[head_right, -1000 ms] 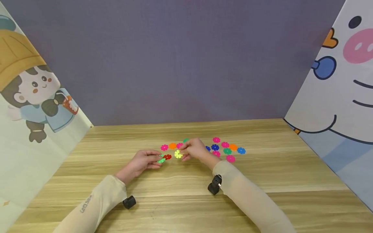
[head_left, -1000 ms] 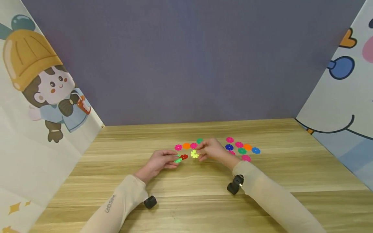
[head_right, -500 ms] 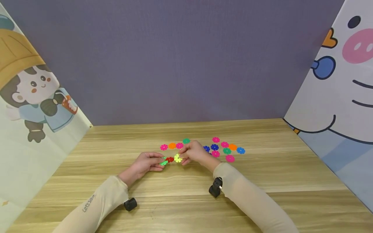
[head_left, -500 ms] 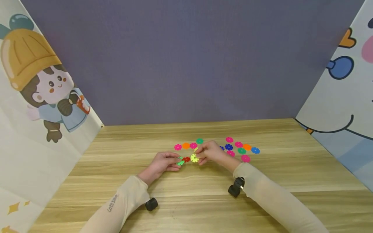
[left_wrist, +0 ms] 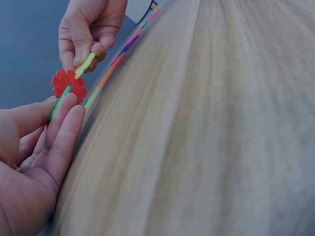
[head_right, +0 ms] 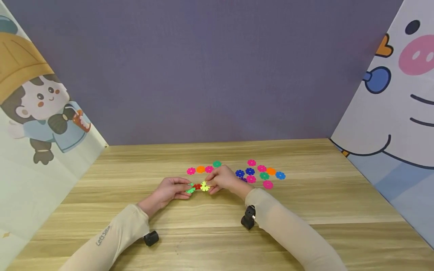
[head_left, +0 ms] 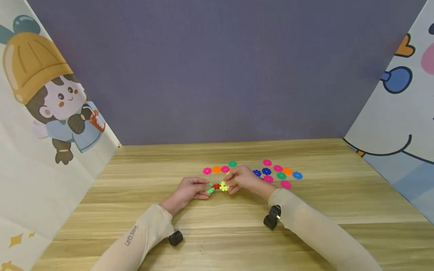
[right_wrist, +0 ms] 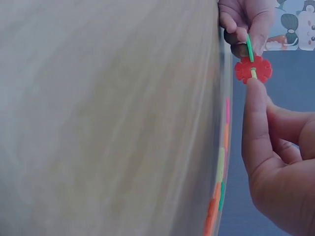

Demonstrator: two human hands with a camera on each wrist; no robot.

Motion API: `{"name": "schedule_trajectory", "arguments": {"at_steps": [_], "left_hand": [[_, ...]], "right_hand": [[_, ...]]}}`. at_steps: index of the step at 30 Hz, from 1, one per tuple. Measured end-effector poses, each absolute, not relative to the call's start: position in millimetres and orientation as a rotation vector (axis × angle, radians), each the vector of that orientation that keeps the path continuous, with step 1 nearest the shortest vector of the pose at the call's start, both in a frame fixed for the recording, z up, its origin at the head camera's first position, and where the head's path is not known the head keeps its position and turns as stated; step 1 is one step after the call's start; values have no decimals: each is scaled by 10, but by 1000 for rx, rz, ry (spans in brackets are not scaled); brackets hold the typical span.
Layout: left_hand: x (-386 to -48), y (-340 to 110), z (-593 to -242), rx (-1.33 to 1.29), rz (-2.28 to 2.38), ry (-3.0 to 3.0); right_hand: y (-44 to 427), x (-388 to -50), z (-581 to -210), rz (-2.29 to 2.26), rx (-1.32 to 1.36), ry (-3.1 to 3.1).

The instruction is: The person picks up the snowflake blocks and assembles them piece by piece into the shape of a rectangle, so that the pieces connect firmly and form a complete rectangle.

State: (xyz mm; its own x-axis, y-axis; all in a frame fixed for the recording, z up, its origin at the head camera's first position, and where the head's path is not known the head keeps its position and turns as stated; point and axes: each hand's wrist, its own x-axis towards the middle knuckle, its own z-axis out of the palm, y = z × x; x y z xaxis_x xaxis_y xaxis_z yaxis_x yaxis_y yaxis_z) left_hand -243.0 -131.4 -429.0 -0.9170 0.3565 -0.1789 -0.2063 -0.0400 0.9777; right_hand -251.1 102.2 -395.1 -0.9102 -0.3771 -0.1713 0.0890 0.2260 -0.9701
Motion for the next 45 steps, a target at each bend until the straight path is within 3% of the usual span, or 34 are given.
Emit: {"name": "schedule_trajectory", "arguments": {"at_steps": [30,45], "left_hand": [[-2435,-1334,-4265,165,1966,1896],[-2444,-1854,-4269,50,2052,1921]], "right_hand": [[1016,-2658,-3939,-1576,-327,2082],[837,-2849,-3836,-1577,-402,2187]]}}
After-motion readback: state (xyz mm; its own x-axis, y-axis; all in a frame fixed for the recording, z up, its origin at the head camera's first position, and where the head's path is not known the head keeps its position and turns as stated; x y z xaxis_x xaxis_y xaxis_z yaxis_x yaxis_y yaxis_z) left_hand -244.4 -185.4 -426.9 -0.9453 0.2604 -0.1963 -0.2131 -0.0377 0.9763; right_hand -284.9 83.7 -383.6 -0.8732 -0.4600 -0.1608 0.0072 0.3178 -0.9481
